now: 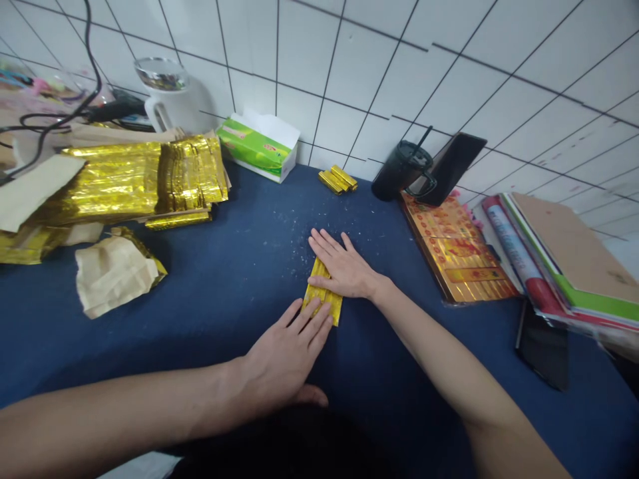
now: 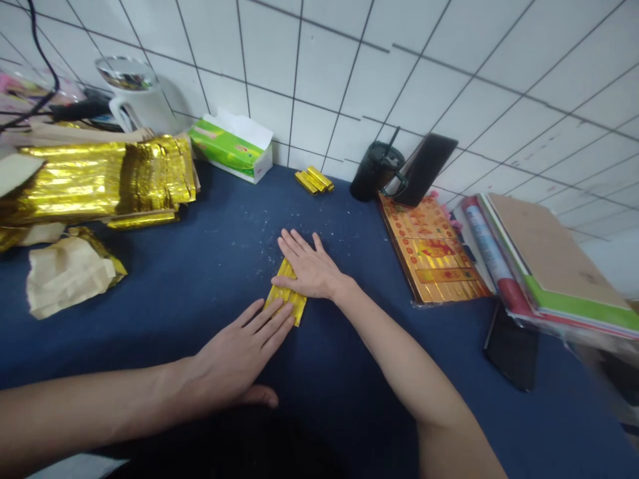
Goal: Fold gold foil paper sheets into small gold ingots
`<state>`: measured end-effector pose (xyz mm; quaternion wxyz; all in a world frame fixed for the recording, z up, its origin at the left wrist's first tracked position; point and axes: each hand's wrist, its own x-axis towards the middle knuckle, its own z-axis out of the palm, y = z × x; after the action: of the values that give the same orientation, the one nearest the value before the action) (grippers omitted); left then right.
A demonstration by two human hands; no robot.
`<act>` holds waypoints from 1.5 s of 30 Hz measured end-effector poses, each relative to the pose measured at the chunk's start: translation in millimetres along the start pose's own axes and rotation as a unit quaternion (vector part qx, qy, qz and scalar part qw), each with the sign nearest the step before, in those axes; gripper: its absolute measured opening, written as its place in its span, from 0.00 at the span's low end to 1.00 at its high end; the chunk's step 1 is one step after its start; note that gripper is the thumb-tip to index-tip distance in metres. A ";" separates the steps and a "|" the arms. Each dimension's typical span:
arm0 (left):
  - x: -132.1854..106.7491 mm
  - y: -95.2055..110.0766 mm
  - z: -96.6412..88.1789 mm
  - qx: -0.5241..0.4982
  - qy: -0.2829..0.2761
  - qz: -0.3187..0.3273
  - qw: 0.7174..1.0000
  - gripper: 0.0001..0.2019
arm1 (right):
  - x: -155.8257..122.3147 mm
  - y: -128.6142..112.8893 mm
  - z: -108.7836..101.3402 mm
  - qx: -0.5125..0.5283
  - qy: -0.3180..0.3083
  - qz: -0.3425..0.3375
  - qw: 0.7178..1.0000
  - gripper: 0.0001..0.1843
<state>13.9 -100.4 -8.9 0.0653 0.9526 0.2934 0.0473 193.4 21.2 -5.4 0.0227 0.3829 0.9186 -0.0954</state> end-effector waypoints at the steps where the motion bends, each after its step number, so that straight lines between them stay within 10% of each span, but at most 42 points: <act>1: 0.0 -0.3 -0.2 0.001 0.001 0.002 1.000 0.48 | 0.1 0.2 -0.2 0.001 -0.001 -0.001 1.000 0.44; 24: 4.9 -4.7 0.0 -0.053 0.003 0.027 0.998 0.52 | -2.9 3.5 -9.0 0.046 0.002 0.011 0.999 0.43; 34: 6.7 -4.6 -4.3 -0.064 0.004 0.042 0.997 0.49 | -52.1 -70.5 -14.4 0.143 -0.077 -0.129 0.978 0.49; 45: 4.8 -5.0 -1.1 -0.061 -0.003 0.032 0.998 0.52 | -7.0 -10.9 -4.7 0.044 -0.035 -0.073 0.996 0.43</act>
<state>14.9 -93.4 -8.4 0.1225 0.9560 0.2587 0.0647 190.8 9.7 1.7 0.0305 0.3122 0.9375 -0.1506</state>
